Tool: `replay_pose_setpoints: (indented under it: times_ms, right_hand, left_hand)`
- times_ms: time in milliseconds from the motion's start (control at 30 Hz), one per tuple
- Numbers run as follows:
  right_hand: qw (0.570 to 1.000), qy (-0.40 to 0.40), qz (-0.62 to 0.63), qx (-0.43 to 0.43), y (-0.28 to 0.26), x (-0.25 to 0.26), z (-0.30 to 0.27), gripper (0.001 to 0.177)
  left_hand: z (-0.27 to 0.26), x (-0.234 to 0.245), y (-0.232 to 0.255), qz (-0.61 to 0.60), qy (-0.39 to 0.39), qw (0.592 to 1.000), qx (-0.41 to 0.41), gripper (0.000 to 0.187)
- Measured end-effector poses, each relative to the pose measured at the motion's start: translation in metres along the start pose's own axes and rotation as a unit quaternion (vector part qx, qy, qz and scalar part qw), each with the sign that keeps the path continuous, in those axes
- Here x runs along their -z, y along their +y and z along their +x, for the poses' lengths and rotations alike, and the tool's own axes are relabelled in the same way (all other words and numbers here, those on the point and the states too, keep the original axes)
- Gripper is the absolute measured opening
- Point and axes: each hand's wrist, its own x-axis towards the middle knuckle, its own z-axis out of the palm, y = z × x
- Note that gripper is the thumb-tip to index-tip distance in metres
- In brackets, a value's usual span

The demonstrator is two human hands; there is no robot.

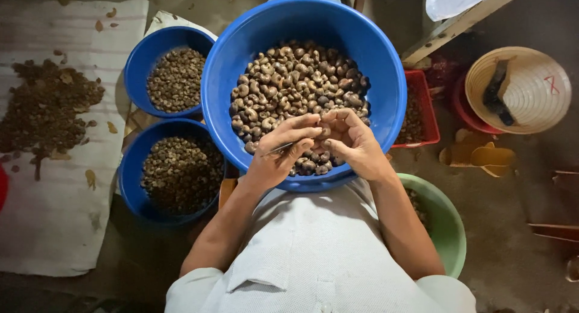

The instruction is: The person is manually peeling nuts using a small metal tool, picking them from a large blue bowl and placing them back after processing.

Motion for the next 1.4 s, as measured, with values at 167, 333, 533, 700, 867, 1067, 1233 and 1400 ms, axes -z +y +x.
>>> replay_pose_setpoints:
  times_ms: [167, 333, 533, 700, 867, 1067, 1233, 1400]
  right_hand:
    - [0.999, 0.039, -0.02, 0.024, 0.005, 0.001, 0.001, 0.04]
    - [0.971, 0.213, 0.039, 0.097, -0.011, 0.009, -0.011, 0.039]
    - [0.942, 0.306, -0.06, 0.128, 0.008, 0.103, -0.08, 0.04]
    - [0.85, 0.377, -0.334, -0.153, 0.107, 0.213, -0.193, 0.038]
    - [0.741, 0.376, -0.391, -0.395, 0.169, 0.246, -0.275, 0.076]
    - [0.712, 0.382, -0.552, -0.207, 0.087, 0.183, -0.181, 0.053]
    - [0.776, 0.354, -0.49, 0.179, -0.024, 0.084, -0.045, 0.026]
    - [0.699, 0.07, -0.702, 0.114, -0.036, 0.044, 0.042, 0.017]
  left_hand:
    - [-0.003, -0.002, -0.006, 0.055, 0.043, 0.998, -0.007, 0.026]
    - [0.0, -0.002, -0.004, 0.072, 0.071, 0.995, 0.001, 0.025]
    - [-0.003, -0.002, -0.005, 0.079, 0.085, 0.993, 0.026, 0.026]
    - [0.0, -0.004, 0.0, 0.099, 0.073, 0.992, 0.034, 0.024]
    - [-0.005, -0.006, -0.003, 0.105, 0.091, 0.988, 0.061, 0.024]
    - [-0.013, -0.006, -0.016, 0.097, 0.099, 0.988, 0.073, 0.028]
    - [-0.007, -0.006, -0.011, 0.102, 0.093, 0.988, 0.065, 0.029]
    - [-0.001, -0.008, 0.009, 0.116, 0.082, 0.985, 0.099, 0.03]
